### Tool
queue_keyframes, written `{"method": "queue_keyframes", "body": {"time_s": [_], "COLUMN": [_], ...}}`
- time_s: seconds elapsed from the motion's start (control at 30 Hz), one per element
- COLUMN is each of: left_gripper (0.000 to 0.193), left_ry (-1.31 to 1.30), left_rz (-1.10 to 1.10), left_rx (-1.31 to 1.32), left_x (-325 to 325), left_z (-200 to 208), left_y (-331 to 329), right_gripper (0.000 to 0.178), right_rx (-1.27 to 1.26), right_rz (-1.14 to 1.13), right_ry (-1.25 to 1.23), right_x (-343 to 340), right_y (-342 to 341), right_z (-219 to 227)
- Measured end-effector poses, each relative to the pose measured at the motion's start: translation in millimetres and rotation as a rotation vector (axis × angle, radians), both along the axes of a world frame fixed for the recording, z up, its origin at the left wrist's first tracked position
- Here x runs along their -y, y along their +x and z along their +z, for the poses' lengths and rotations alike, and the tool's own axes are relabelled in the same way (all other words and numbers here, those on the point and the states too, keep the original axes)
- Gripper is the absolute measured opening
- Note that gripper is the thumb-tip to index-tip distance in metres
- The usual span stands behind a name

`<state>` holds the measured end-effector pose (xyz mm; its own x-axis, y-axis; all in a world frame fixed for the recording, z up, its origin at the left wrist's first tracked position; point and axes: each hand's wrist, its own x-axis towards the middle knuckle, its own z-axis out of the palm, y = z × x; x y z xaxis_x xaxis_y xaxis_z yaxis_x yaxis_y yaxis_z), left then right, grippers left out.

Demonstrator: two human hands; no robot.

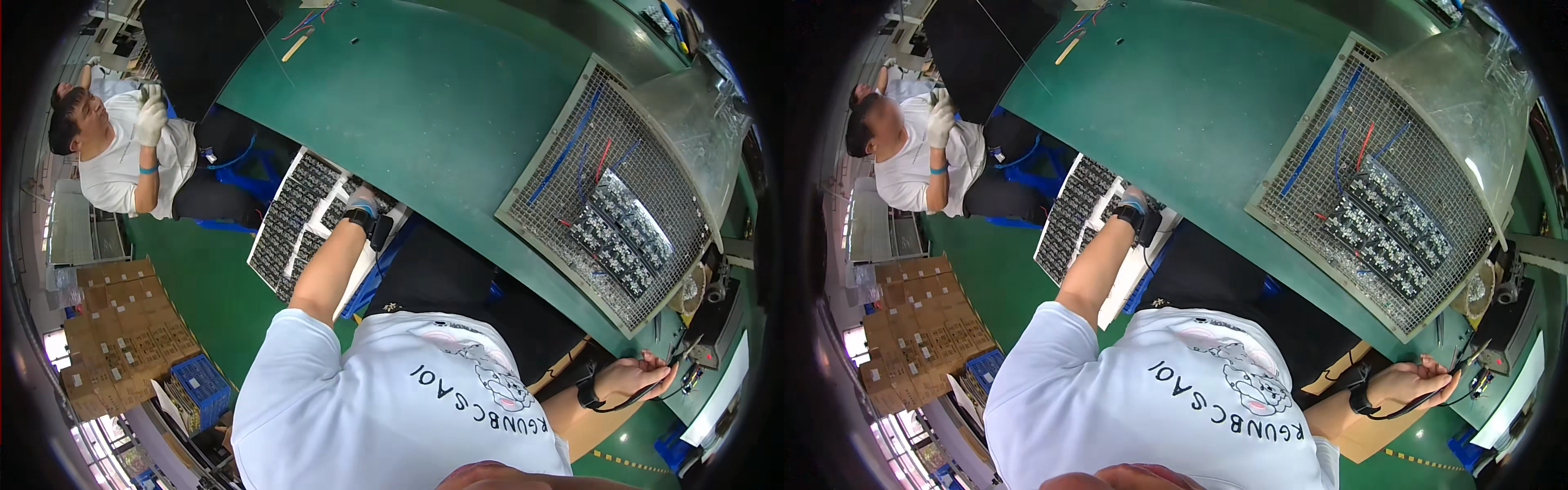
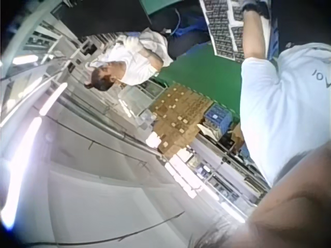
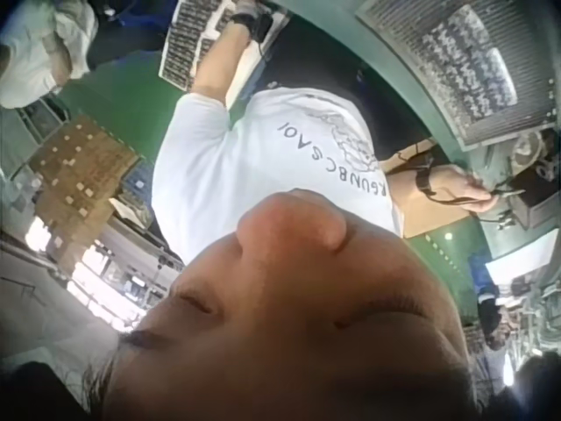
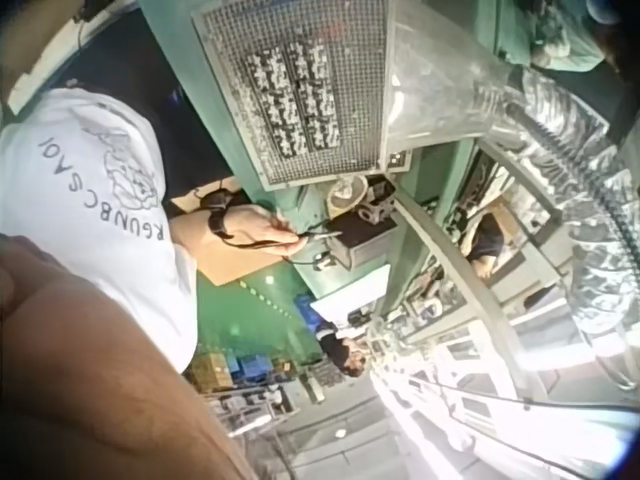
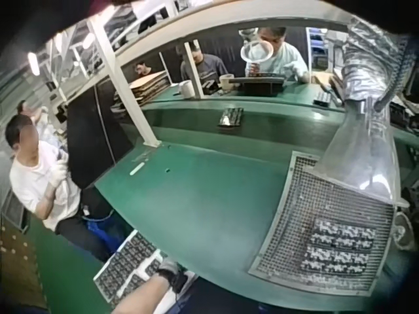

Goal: Soldering components and wires onto printed circuit boards at an assembly station.

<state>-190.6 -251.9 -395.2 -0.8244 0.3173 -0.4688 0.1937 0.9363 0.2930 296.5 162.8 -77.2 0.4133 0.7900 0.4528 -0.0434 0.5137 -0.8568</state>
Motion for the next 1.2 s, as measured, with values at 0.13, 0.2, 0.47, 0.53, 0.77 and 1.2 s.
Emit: {"method": "queue_keyframes", "body": {"time_s": [0.13,0.2,0.47,0.53,0.77,1.2], "left_gripper": [0.051,0.051,0.07,0.062,0.046,0.062], "left_ry": [0.255,0.349,-0.26,0.028,-0.538,-0.84], "left_rz": [0.088,0.131,0.01,0.133,0.081,0.017], "left_rx": [-0.247,-0.156,-0.096,-0.063,-0.424,-0.501], "left_x": [-19.7,-35.4,-53.6,-50.3,-57.9,-24.5], "left_z": [22.9,31.9,36.6,32.7,35.0,-0.4], "left_y": [5.6,19.7,57.4,56.2,43.1,1.5], "right_gripper": [0.024,0.024,0.023,0.024,0.043,0.021], "right_rx": [0.01,0.026,0.038,0.035,0.006,0.064], "right_rz": [-0.001,-0.006,0.004,-0.012,0.014,0.138], "right_ry": [-0.003,0.002,-0.008,-0.002,-0.082,-0.199], "right_x": [-1.2,-1.1,2.3,4.6,5.8,-40.0], "right_y": [-2.3,-2.9,-5.3,-6.4,-2.4,22.3], "right_z": [-0.2,-0.2,3.8,4.5,2.5,60.1]}}
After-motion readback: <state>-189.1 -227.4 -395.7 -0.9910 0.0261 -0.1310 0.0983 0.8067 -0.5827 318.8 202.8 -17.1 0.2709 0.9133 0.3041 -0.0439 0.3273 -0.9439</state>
